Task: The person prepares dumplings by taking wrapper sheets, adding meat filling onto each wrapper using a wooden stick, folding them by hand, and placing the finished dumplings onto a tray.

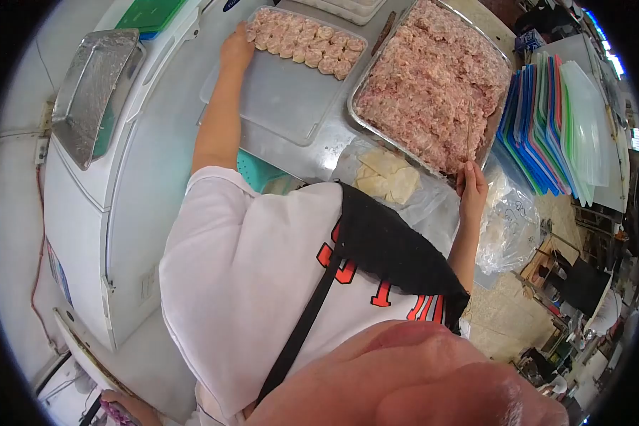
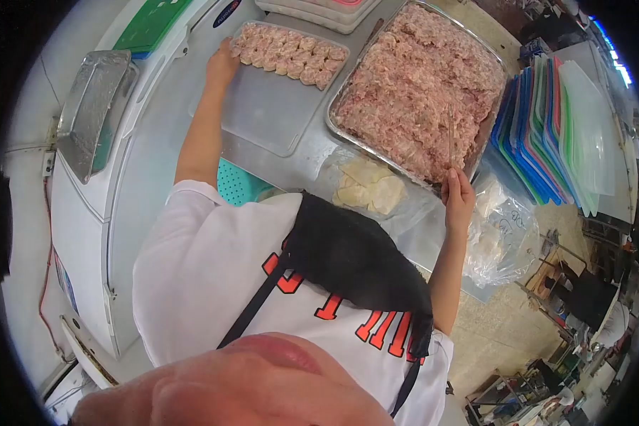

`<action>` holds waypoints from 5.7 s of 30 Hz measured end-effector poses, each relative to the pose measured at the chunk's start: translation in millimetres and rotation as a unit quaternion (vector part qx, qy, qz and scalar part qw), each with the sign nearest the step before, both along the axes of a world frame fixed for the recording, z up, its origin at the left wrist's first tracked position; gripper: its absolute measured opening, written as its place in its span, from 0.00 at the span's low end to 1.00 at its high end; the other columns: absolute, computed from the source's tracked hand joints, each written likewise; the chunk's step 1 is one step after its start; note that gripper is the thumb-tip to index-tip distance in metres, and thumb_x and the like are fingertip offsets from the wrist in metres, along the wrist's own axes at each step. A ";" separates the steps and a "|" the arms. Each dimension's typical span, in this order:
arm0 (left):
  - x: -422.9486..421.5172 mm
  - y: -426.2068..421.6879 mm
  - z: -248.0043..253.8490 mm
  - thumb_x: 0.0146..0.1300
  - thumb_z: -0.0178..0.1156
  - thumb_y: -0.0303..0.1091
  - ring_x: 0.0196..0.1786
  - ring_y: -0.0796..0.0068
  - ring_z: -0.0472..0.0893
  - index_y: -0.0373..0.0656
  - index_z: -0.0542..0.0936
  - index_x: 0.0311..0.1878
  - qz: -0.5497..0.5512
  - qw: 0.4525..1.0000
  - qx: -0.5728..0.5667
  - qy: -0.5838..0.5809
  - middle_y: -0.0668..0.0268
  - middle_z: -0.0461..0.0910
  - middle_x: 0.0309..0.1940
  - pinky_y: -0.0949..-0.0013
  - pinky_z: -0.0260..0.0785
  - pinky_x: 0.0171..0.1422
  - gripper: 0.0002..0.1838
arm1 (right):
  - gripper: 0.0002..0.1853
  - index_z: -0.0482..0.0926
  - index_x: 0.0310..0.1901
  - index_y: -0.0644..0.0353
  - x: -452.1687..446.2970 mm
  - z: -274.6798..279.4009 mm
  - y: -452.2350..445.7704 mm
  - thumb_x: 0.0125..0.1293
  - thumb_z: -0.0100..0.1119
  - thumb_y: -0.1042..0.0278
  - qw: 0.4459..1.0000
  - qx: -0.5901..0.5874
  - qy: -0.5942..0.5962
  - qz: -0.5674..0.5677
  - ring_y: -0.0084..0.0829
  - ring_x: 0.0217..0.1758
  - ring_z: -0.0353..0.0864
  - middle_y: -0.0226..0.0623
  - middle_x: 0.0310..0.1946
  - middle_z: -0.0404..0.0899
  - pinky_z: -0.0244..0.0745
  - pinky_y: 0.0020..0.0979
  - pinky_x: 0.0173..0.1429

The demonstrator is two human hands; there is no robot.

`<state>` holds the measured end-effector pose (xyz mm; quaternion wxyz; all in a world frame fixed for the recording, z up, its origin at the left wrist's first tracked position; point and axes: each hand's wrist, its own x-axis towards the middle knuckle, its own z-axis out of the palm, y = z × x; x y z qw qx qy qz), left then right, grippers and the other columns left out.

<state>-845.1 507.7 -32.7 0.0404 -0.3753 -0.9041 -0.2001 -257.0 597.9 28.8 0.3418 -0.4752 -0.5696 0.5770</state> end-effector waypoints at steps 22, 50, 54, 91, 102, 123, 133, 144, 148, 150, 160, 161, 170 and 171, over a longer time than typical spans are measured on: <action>4.9 -11.2 14.5 0.46 0.73 0.38 0.71 0.51 0.62 0.56 0.76 0.54 -0.092 0.982 -0.048 0.157 0.58 0.57 0.73 0.47 0.60 0.69 0.28 | 0.10 0.81 0.47 0.59 -4.4 -1.4 -3.0 0.70 0.59 0.63 0.999 0.020 -0.019 -0.025 0.09 0.21 0.61 0.16 0.22 0.69 0.52 0.15 0.24; 317.3 -38.2 18.1 0.60 0.63 0.39 0.48 0.57 0.79 0.39 0.80 0.46 -0.538 0.812 0.014 -0.224 0.57 0.80 0.45 0.64 0.71 0.53 0.16 | 0.20 0.83 0.36 0.55 -3.9 24.2 41.6 0.71 0.48 0.48 0.774 0.425 -0.411 0.226 0.47 0.36 0.82 0.44 0.32 0.83 0.76 0.45 0.40; 317.1 -40.9 19.4 0.63 0.62 0.39 0.49 0.63 0.80 0.37 0.81 0.45 -0.475 0.806 0.022 -0.354 0.61 0.81 0.44 0.66 0.71 0.55 0.15 | 0.19 0.83 0.34 0.56 -2.9 22.0 19.0 0.71 0.50 0.50 0.770 0.419 -0.407 0.256 0.47 0.36 0.82 0.45 0.32 0.83 0.76 0.45 0.40; 345.0 54.7 110.9 0.71 0.39 0.61 0.63 0.55 0.71 0.31 0.65 0.63 -0.083 0.290 0.336 -0.892 0.50 0.71 0.60 0.48 0.58 0.72 0.37 | 0.17 0.81 0.54 0.60 -29.0 35.0 -1.0 0.71 0.57 0.59 0.893 0.356 -0.244 0.131 0.29 0.33 0.79 0.34 0.31 0.80 0.71 0.32 0.37; 334.9 58.1 120.5 0.68 0.37 0.67 0.70 0.45 0.61 0.39 0.63 0.67 -0.068 0.326 0.361 -0.871 0.50 0.64 0.67 0.34 0.47 0.72 0.40 | 0.10 0.80 0.44 0.56 -32.4 89.7 -12.3 0.68 0.56 0.61 0.772 0.439 -0.432 0.158 0.48 0.34 0.81 0.44 0.32 0.79 0.75 0.45 0.36; 291.7 44.6 147.3 0.54 0.70 0.32 0.47 0.73 0.80 0.43 0.79 0.52 -0.586 0.699 0.135 -0.387 0.66 0.81 0.48 0.66 0.71 0.57 0.21 | 0.19 0.80 0.53 0.66 -22.9 152.8 -39.5 0.73 0.54 0.58 0.923 0.181 -0.266 0.208 0.16 0.26 0.64 0.23 0.23 0.69 0.61 0.21 0.31; 300.9 53.0 121.6 0.49 0.71 0.42 0.37 0.71 0.78 0.39 0.79 0.47 -0.565 0.768 0.018 -0.302 0.62 0.82 0.33 0.67 0.71 0.46 0.24 | 0.15 0.80 0.54 0.54 -6.4 79.8 -5.8 0.68 0.57 0.63 0.841 0.404 -0.289 0.217 0.38 0.35 0.82 0.44 0.38 0.83 0.76 0.36 0.42; 296.7 41.7 101.6 0.52 0.73 0.40 0.46 0.69 0.82 0.40 0.76 0.59 -0.432 0.774 -0.013 -0.463 0.56 0.81 0.47 0.66 0.73 0.53 0.31 | 0.13 0.80 0.51 0.47 21.6 33.6 -0.1 0.69 0.52 0.57 0.790 0.335 -0.494 0.139 0.49 0.41 0.82 0.46 0.35 0.82 0.76 0.45 0.42; 299.1 22.9 138.8 0.52 0.72 0.42 0.50 0.69 0.80 0.41 0.76 0.60 -0.495 0.738 0.043 -0.457 0.54 0.79 0.50 0.66 0.71 0.58 0.32 | 0.20 0.79 0.56 0.60 27.8 90.6 -18.2 0.70 0.54 0.55 0.906 0.259 -0.320 0.094 0.48 0.48 0.82 0.52 0.46 0.82 0.74 0.36 0.54; 300.2 24.5 139.9 0.52 0.72 0.42 0.50 0.71 0.80 0.40 0.77 0.57 -0.535 0.771 0.079 -0.336 0.55 0.80 0.48 0.67 0.71 0.58 0.30 | 0.20 0.79 0.56 0.61 21.3 104.4 -27.4 0.70 0.55 0.56 0.936 0.211 -0.246 0.139 0.46 0.49 0.82 0.51 0.47 0.82 0.74 0.35 0.54; 299.8 59.1 118.6 0.50 0.72 0.48 0.49 0.62 0.78 0.42 0.80 0.47 -0.560 0.773 0.048 -0.295 0.56 0.80 0.44 0.63 0.68 0.54 0.25 | 0.14 0.81 0.51 0.56 -10.9 119.1 -50.8 0.68 0.58 0.61 0.844 0.382 -0.354 0.128 0.45 0.41 0.81 0.44 0.39 0.82 0.75 0.36 0.46; 298.5 61.1 123.1 0.50 0.72 0.51 0.52 0.58 0.78 0.44 0.80 0.49 -0.568 0.770 0.031 -0.288 0.55 0.80 0.47 0.62 0.68 0.56 0.27 | 0.13 0.81 0.51 0.55 -13.4 115.7 -52.6 0.68 0.58 0.62 0.840 0.394 -0.354 0.122 0.45 0.41 0.81 0.44 0.39 0.82 0.75 0.36 0.46; 296.7 43.6 127.8 0.52 0.74 0.44 0.43 0.71 0.79 0.41 0.79 0.47 -0.565 0.772 0.131 -0.260 0.63 0.82 0.40 0.67 0.71 0.51 0.24 | 0.16 0.81 0.51 0.62 -11.1 106.3 -35.4 0.70 0.57 0.61 0.878 0.363 -0.262 0.167 0.42 0.43 0.83 0.48 0.41 0.83 0.75 0.33 0.47; 293.2 46.2 126.2 0.52 0.74 0.45 0.43 0.71 0.79 0.40 0.79 0.48 -0.570 0.776 0.118 -0.244 0.62 0.82 0.40 0.67 0.71 0.51 0.25 | 0.15 0.81 0.51 0.63 -11.9 99.5 -29.9 0.70 0.56 0.61 0.889 0.343 -0.251 0.172 0.41 0.44 0.83 0.48 0.42 0.83 0.75 0.32 0.48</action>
